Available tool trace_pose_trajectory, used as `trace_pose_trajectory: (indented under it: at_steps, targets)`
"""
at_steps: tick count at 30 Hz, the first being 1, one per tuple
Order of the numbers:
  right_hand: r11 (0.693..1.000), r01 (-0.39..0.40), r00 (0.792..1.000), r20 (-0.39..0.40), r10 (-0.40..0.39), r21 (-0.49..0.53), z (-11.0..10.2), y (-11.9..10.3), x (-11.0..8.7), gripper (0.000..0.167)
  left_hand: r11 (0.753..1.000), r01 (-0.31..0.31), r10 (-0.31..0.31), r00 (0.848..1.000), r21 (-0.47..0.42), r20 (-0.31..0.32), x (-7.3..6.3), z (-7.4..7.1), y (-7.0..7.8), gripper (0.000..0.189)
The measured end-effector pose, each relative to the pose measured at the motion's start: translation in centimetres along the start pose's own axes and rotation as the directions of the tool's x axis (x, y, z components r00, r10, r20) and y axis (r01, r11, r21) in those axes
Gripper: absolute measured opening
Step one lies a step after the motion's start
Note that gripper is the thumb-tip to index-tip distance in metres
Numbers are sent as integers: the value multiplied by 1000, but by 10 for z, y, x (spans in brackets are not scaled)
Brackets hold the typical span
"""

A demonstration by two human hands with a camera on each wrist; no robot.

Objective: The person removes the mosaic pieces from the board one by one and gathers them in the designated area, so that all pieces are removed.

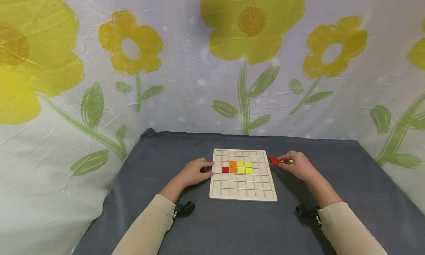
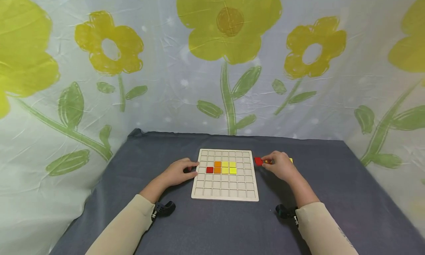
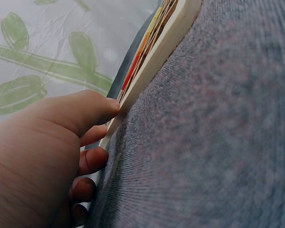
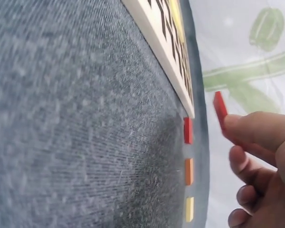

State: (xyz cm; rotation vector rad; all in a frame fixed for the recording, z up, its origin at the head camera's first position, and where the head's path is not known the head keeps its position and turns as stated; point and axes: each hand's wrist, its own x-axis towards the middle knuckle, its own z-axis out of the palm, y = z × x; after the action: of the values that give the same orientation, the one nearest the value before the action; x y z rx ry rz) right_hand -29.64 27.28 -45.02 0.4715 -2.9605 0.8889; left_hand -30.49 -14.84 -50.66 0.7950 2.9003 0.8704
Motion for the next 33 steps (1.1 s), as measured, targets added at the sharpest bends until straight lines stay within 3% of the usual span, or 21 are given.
trace_pose_trajectory:
  at_steps: [5,10,23,33]
  targets:
    - [999,-36,995,91,35,8,3,2,2,30,1000,0,0,1000,3,-2,0,1,-1,48]
    - [998,-48,991,121,52,-32,6,4,6,29,1000,0,0,1000,-2,0,0,0,0,48]
    - [970,8,994,109,19,-245,15,6,11,26,1000,-5,5,1000,8,-1,1,-1,0,47]
    - [966,32,999,39,-23,-255,4,-4,7,33,1000,1,-1,1000,12,0,1,-1,1,47]
